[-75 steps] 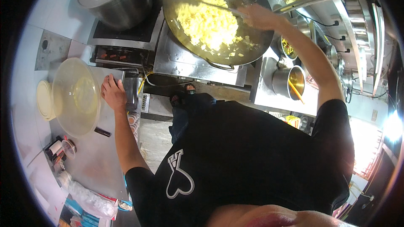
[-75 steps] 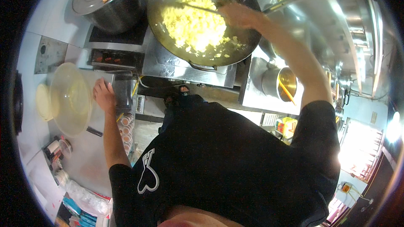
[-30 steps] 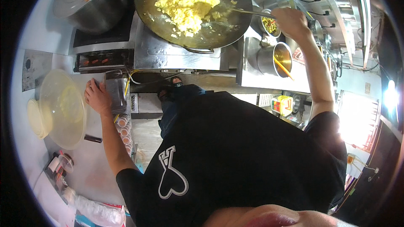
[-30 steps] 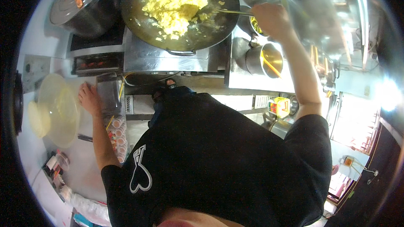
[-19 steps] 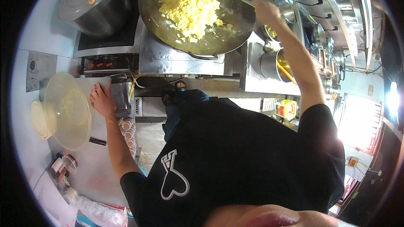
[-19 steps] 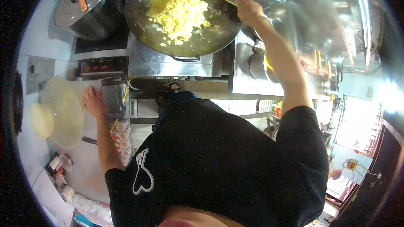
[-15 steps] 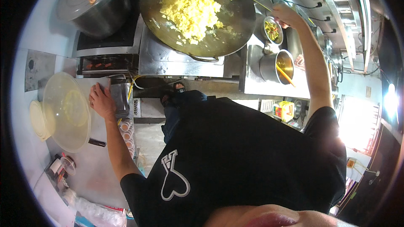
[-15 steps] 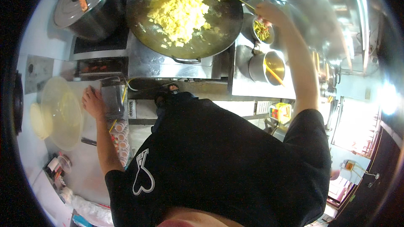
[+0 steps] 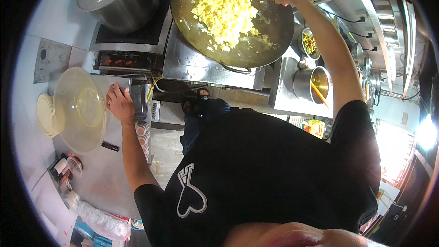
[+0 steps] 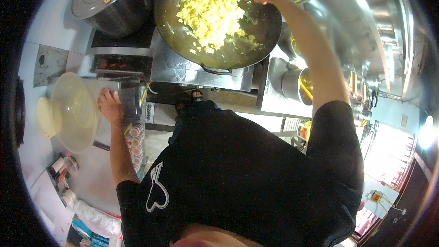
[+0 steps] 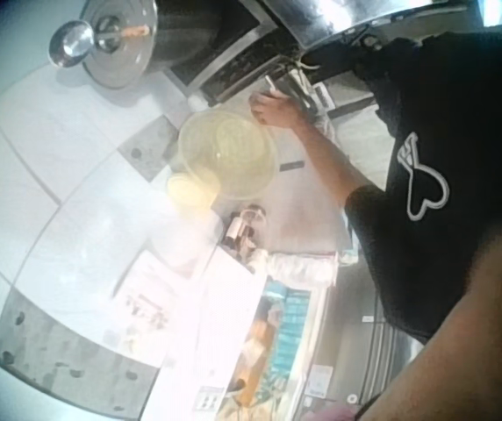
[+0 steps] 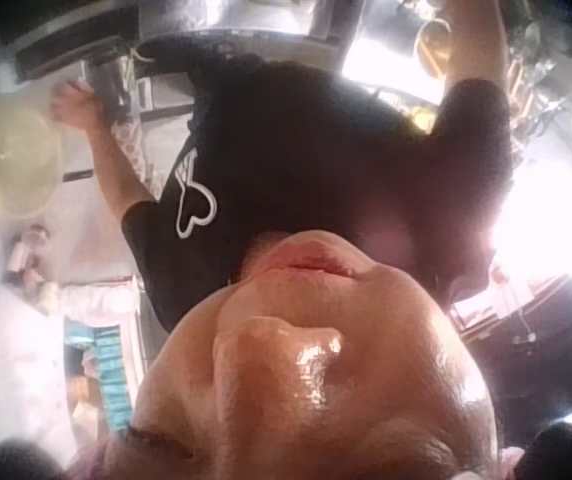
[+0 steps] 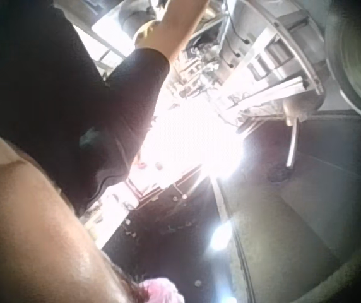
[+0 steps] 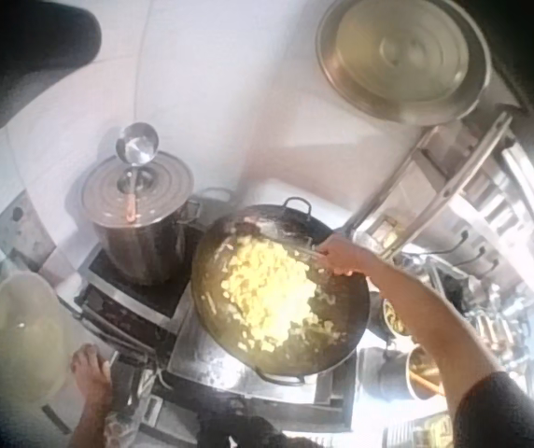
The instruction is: The person stirs and scrambles a large quantity of beaten eggs in a wok using a spatula. The eggs are continuously mixed over heat until they form a solid mass.
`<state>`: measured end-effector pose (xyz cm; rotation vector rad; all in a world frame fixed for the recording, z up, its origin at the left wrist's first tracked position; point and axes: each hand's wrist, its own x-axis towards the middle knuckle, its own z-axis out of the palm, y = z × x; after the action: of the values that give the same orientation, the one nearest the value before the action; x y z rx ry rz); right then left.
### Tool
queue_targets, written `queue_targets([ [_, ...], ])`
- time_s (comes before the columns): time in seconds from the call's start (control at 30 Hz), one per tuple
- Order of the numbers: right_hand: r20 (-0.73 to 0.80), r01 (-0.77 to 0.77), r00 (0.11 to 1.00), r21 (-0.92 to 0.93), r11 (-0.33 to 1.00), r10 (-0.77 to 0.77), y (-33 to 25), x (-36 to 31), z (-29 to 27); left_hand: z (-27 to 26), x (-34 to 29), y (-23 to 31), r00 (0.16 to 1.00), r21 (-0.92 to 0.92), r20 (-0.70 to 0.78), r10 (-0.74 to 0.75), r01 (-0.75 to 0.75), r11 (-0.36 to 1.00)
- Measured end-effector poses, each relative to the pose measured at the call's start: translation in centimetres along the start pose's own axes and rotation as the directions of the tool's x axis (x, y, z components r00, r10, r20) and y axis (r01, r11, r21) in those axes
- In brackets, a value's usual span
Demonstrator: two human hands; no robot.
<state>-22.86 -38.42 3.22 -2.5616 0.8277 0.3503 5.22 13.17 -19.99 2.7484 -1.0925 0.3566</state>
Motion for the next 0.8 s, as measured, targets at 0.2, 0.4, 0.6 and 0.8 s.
queue_targets([
  [0.2, 0.061, 0.269, 0.963, -0.274, 0.923, -0.263, -0.2, -9.3, 4.6, 0.2, 0.0, 0.1, 0.999, 0.038, 0.019, -0.029, 0.028, 0.999],
  [0.4, 0.058, 0.013, 0.998, -0.700, 0.714, 0.038, 0.3, -20.7, 2.8, 1.3, -0.1, 0.1, 0.999, 0.029, 0.016, -0.032, 0.031, 0.999],
  [0.6, 0.117, -0.141, 0.973, -0.388, 0.911, 0.201, -6.1, -24.9, 0.5, 0.1, -0.1, 0.1, 1.000, 0.082, 0.018, -0.019, 0.017, 0.996],
  [0.8, 0.065, -0.033, 0.996, -0.434, 0.901, 0.068, -8.5, -17.1, 7.8, 0.6, -0.1, 0.1, 0.999, 0.068, 0.042, -0.010, 0.007, 0.998],
])
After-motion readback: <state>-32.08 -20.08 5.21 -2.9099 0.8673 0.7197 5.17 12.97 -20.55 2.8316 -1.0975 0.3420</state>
